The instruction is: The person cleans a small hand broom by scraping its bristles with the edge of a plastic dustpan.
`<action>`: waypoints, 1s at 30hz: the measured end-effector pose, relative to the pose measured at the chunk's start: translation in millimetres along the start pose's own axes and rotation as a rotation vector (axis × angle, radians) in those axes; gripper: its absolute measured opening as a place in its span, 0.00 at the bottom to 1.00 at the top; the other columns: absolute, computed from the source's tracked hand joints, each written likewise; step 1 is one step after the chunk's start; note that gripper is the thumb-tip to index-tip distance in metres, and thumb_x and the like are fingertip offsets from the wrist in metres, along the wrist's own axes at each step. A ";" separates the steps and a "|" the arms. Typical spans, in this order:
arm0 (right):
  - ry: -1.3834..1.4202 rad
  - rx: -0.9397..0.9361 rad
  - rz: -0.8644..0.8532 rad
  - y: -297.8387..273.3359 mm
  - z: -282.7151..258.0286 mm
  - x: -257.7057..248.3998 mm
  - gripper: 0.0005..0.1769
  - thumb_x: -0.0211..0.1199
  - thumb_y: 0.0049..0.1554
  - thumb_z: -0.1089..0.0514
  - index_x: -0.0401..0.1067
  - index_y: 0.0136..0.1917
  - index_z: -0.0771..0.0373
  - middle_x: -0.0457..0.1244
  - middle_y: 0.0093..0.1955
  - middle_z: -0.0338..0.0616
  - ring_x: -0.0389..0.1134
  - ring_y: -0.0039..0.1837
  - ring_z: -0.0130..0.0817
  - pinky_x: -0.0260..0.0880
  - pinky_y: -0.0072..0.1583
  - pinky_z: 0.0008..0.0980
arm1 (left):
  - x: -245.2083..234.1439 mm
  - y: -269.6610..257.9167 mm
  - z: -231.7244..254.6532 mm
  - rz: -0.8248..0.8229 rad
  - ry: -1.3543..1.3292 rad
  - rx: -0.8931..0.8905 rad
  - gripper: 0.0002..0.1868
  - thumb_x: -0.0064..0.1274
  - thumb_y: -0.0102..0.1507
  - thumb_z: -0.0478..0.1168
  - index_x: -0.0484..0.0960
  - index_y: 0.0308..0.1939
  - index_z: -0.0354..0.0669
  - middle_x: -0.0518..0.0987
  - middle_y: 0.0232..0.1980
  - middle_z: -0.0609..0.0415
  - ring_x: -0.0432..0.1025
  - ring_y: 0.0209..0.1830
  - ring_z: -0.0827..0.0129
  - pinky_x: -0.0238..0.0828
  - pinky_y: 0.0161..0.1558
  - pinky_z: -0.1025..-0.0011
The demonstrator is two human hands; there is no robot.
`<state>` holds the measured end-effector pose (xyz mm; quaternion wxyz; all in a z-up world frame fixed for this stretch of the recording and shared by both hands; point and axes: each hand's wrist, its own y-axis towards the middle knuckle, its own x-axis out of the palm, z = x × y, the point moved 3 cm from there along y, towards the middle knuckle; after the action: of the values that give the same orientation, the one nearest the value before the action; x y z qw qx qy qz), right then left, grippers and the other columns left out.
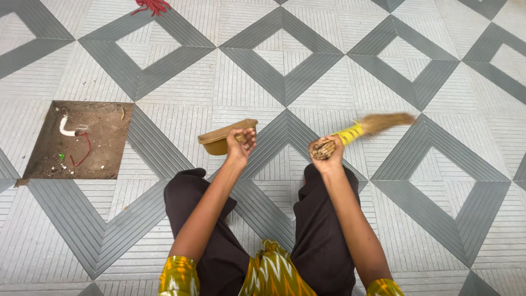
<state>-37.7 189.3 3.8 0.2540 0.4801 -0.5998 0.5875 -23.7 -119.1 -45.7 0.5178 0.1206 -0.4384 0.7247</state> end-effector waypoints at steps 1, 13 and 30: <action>-0.034 0.055 0.000 -1.5 16.0 7.8 0.07 0.62 0.46 0.63 0.64 0.35 0.58 0.61 0.31 0.40 0.65 0.33 0.32 0.72 0.40 0.32 | 10.5 -3.2 -3.4 0.015 0.044 0.024 0.23 0.39 0.60 0.56 0.81 0.42 0.45 0.82 0.43 0.54 0.74 0.42 0.67 0.65 0.50 0.66; -0.405 0.613 -0.092 -11.1 166.0 31.2 0.08 0.62 0.52 0.59 0.68 0.43 0.64 0.62 0.33 0.44 0.64 0.30 0.31 0.72 0.33 0.27 | 92.7 -9.8 40.3 -0.113 -0.172 0.635 0.24 0.29 0.68 0.55 0.68 0.56 0.43 0.81 0.45 0.40 0.75 0.36 0.60 0.70 0.42 0.64; 0.155 0.868 -0.266 -29.1 38.2 84.0 0.26 0.60 0.54 0.64 0.55 0.59 0.82 0.59 0.37 0.45 0.65 0.33 0.30 0.73 0.35 0.22 | 97.1 -31.6 56.1 -0.064 0.233 0.421 0.22 0.37 0.65 0.51 0.77 0.46 0.36 0.81 0.34 0.49 0.73 0.30 0.68 0.69 0.41 0.70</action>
<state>-36.8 134.1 83.4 0.1468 0.5695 -0.2106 0.7809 -54.4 -96.6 64.4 0.5512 0.1552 -0.2109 0.7922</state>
